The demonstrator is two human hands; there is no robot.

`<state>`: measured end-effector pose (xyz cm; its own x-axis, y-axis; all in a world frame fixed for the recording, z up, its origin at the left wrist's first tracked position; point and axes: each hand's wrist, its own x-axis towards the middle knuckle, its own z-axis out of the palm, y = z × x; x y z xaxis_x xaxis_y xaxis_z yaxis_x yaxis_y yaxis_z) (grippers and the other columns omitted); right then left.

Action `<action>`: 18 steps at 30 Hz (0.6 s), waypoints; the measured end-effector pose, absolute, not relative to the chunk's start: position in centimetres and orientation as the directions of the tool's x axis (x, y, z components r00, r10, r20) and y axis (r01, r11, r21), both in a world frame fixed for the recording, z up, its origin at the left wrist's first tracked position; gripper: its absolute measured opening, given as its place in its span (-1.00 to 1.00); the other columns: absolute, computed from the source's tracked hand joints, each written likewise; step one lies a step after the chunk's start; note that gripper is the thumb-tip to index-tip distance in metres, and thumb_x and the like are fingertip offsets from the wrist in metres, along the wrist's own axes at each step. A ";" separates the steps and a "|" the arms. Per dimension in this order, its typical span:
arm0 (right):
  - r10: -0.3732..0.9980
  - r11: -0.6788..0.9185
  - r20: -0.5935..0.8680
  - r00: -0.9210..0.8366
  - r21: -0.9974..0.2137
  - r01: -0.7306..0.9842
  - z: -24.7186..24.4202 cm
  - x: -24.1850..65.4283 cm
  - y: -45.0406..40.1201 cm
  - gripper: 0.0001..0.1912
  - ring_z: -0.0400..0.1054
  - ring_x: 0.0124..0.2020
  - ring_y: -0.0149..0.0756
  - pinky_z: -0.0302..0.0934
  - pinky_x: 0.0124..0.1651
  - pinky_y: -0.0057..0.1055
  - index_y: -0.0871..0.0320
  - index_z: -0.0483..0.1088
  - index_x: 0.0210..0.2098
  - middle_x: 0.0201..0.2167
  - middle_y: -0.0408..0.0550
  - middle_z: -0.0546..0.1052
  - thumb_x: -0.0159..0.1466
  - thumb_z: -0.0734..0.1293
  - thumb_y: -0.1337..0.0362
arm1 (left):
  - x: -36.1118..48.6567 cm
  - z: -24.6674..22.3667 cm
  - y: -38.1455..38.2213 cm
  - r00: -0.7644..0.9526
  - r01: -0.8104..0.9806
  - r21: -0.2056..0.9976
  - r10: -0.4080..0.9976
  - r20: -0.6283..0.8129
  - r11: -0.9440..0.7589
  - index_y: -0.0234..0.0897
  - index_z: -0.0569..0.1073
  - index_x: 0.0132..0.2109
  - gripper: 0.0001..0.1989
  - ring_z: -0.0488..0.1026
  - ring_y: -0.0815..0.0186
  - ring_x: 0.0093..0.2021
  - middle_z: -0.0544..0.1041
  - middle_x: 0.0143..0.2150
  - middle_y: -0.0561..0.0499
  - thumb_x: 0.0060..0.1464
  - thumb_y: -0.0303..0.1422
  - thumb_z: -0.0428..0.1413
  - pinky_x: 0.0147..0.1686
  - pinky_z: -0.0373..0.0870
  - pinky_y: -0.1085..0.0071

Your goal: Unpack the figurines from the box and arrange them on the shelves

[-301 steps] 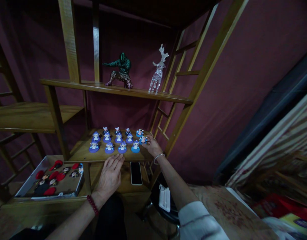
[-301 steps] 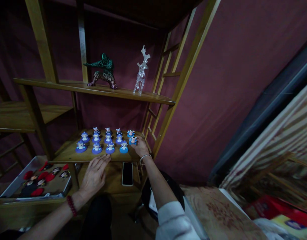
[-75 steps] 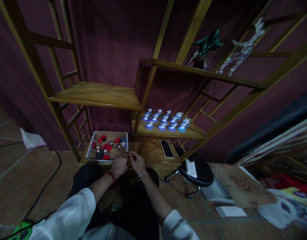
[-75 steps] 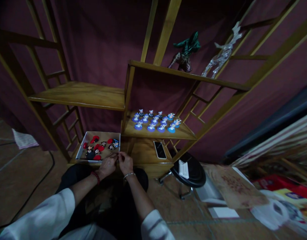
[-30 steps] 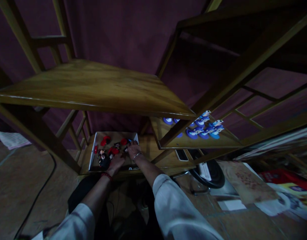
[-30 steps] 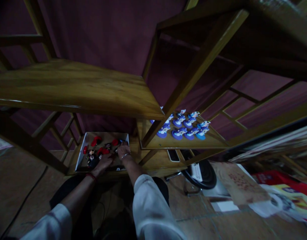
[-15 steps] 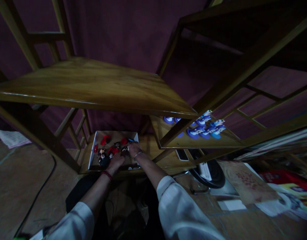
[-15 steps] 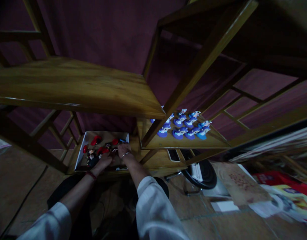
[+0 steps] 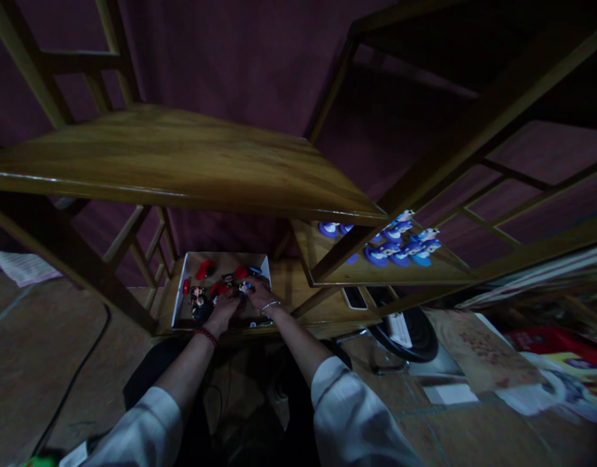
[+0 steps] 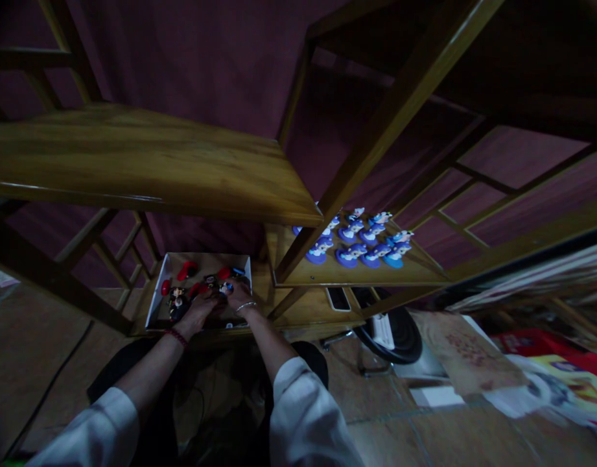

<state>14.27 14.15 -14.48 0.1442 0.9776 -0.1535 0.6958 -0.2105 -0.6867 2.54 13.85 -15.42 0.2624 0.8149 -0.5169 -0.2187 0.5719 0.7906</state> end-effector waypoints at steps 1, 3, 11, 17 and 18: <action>0.977 -0.213 -0.154 0.147 -0.704 0.678 -14.6 14.4 14.1 -0.69 0.34 -0.17 -0.32 0.20 -0.08 -0.41 0.10 0.38 -0.11 -0.21 -0.08 0.48 0.13 0.27 0.32 | 2.6 -15.5 13.9 0.256 -0.226 0.793 0.820 -0.512 0.566 -0.35 0.38 -0.31 -0.81 0.43 0.41 -0.51 0.49 -0.47 0.03 -0.16 -0.60 0.06 -0.43 0.40 0.43; 0.975 -0.223 -0.163 0.153 -0.744 0.629 -14.8 14.5 14.1 -0.67 0.35 -0.19 -0.33 0.22 -0.09 -0.39 0.10 0.38 -0.11 -0.25 -0.10 0.49 0.10 0.31 0.28 | 2.8 -15.7 14.0 0.225 -0.233 0.802 0.833 -0.506 0.550 -0.36 0.39 -0.34 -0.82 0.43 0.41 -0.52 0.48 -0.49 0.05 -0.17 -0.62 0.04 -0.43 0.40 0.44; 0.979 -0.201 -0.194 0.067 -0.835 0.511 -15.1 15.0 14.9 -0.73 0.39 -0.23 -0.37 0.24 -0.08 -0.39 0.10 0.42 -0.19 -0.30 -0.14 0.52 0.10 0.27 0.38 | 3.1 -15.1 14.2 0.114 -0.248 0.786 0.823 -0.557 0.566 -0.35 0.39 -0.42 -0.92 0.40 0.41 -0.56 0.44 -0.56 0.07 -0.16 -0.57 0.08 -0.50 0.41 0.45; 0.979 -0.198 -0.183 0.086 -0.786 0.585 -14.6 14.8 15.0 -0.74 0.38 -0.25 -0.35 0.25 -0.13 -0.43 0.16 0.41 -0.19 -0.28 -0.10 0.52 0.10 0.26 0.35 | 3.0 -15.5 14.5 0.107 -0.276 0.780 0.824 -0.556 0.562 -0.35 0.38 -0.42 -0.95 0.42 0.40 -0.54 0.46 -0.51 0.05 -0.13 -0.54 0.09 -0.47 0.43 0.41; 0.981 -0.193 -0.166 0.101 -0.764 0.616 -14.5 14.9 15.1 -0.74 0.37 -0.23 -0.34 0.24 -0.12 -0.42 0.15 0.40 -0.18 -0.27 -0.09 0.51 0.12 0.24 0.36 | 3.0 -15.6 14.5 0.090 -0.262 0.795 0.834 -0.544 0.547 -0.34 0.38 -0.42 -0.96 0.42 0.40 -0.54 0.46 -0.51 0.05 -0.11 -0.53 0.08 -0.47 0.43 0.41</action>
